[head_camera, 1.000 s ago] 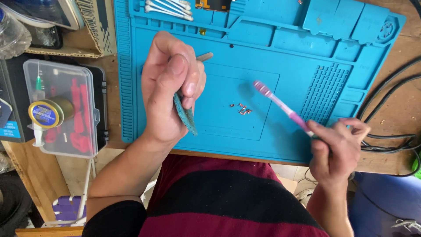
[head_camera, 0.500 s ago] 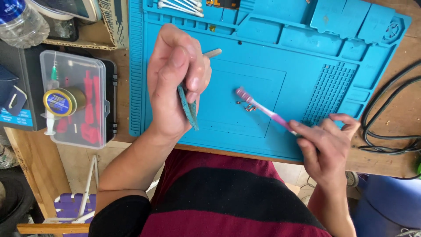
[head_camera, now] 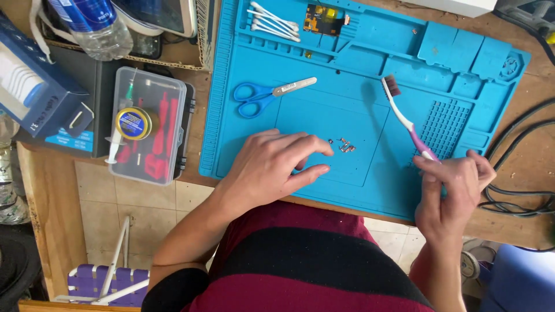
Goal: Cleaning a silicone repair mat using a toothbrush, sponge, and cleaning solution, and organizing tools on the workbench.
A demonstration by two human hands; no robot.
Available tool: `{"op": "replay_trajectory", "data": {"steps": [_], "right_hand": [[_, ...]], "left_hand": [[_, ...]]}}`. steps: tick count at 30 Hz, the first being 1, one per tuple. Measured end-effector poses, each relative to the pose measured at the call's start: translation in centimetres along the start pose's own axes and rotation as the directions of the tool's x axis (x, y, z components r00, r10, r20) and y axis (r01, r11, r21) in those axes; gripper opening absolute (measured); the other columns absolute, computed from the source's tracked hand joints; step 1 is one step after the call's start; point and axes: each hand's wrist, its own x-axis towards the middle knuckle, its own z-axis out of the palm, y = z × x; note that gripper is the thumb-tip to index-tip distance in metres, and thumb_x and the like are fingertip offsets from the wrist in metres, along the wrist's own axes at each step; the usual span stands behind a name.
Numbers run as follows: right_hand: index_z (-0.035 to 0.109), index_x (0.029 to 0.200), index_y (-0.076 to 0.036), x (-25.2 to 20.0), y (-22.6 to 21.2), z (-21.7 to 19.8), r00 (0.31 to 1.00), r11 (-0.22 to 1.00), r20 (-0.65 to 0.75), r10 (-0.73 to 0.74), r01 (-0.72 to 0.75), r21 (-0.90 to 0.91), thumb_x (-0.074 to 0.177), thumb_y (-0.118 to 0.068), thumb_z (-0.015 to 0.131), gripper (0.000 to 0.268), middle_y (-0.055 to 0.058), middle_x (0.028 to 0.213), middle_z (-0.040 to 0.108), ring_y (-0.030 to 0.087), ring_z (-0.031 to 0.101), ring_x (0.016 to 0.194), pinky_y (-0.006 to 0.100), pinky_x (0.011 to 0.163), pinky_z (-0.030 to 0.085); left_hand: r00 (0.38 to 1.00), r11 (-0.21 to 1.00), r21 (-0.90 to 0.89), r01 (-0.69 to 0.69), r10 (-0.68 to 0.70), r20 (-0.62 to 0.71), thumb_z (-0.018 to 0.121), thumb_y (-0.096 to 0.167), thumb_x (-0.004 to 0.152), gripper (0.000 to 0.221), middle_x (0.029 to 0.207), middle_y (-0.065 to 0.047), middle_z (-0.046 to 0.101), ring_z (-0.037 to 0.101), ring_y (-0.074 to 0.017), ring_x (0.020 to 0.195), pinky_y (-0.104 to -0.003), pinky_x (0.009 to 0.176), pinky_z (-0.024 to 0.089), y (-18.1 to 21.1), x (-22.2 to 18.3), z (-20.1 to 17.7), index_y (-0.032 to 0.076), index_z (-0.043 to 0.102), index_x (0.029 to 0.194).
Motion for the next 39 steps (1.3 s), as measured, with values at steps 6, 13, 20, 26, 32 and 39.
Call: {"op": "replay_trajectory", "data": {"steps": [6, 13, 20, 26, 32, 39], "right_hand": [[0.083, 0.130, -0.009, -0.6, -0.3, -1.8, 0.997, 0.991, 0.081, -0.005, 0.016, -0.134, 0.133, -0.008, 0.058, 0.025, 0.009, 0.111, 0.068, 0.031, 0.061, 0.106, 0.056, 0.135, 0.030], [0.086, 0.126, -0.017, -2.1, -0.8, -1.6, 0.990, 0.978, 0.117, 0.081, -0.057, -0.199, 0.122, -0.010, 0.079, 0.011, -0.003, 0.105, 0.081, 0.024, 0.062, 0.096, 0.050, 0.116, 0.030], [0.083, 0.145, -0.014, -3.8, 0.0, 0.1, 0.985, 0.962, 0.060, 0.161, -0.143, -0.231, 0.115, -0.025, 0.085, 0.032, 0.001, 0.103, 0.071, 0.024, 0.063, 0.091, 0.051, 0.114, 0.034], [0.082, 0.155, -0.010, -2.5, -0.6, -0.2, 0.978, 0.944, 0.067, 0.198, -0.172, -0.282, 0.116, -0.032, 0.082, 0.045, -0.004, 0.082, 0.057, 0.026, 0.064, 0.086, 0.052, 0.112, 0.035], [0.090, 0.146, -0.020, -0.6, 0.4, 0.0, 0.986, 0.905, 0.115, 0.117, -0.059, -0.421, 0.117, -0.039, 0.091, 0.035, -0.006, 0.086, 0.065, 0.024, 0.069, 0.098, 0.050, 0.117, 0.035], [0.092, 0.144, -0.020, 0.7, 0.5, 0.6, 0.989, 0.883, 0.144, 0.036, 0.036, -0.469, 0.123, -0.043, 0.094, 0.032, -0.008, 0.084, 0.064, 0.026, 0.068, 0.101, 0.052, 0.124, 0.037]], "left_hand": [[0.997, 0.978, 0.203, 0.038, -0.024, -0.068, 0.085, 0.027, 0.113, 0.021, 0.096, 0.006, 0.078, 0.070, -0.0169, 0.072, -0.038, 0.068, 0.052, -1.1, -0.7, -0.7, 0.021, 0.070, 0.125], [0.997, 0.939, 0.337, 0.067, -0.076, 0.014, 0.094, 0.030, 0.105, 0.037, 0.107, 0.008, 0.082, 0.076, -0.0201, 0.086, -0.041, 0.073, 0.054, -0.9, 0.0, -1.5, 0.024, 0.070, 0.132], [0.996, 0.908, 0.411, -0.082, 0.086, 0.008, 0.091, 0.035, 0.108, 0.033, 0.116, 0.001, 0.075, 0.067, -0.0252, 0.107, -0.042, 0.085, 0.046, 0.0, 1.2, -0.6, 0.022, 0.075, 0.134], [0.965, 0.939, 0.259, -0.228, 0.253, -0.069, 0.092, 0.028, 0.107, 0.022, 0.118, 0.000, 0.076, 0.066, -0.0255, 0.115, -0.043, 0.087, 0.043, 1.9, 0.9, 0.7, 0.023, 0.075, 0.120], [0.920, 0.920, 0.210, -0.332, 0.365, -0.144, 0.093, 0.021, 0.110, 0.019, 0.106, 0.004, 0.074, 0.068, -0.0209, 0.101, -0.039, 0.085, 0.045, 2.1, -1.2, 2.0, 0.024, 0.075, 0.105], [0.887, 0.907, 0.115, -0.404, 0.420, -0.193, 0.065, 0.050, 0.119, 0.047, 0.083, 0.001, 0.059, 0.056, -0.0206, 0.078, -0.040, 0.074, 0.038, 2.3, -2.2, 3.1, 0.018, 0.058, 0.085]]}}
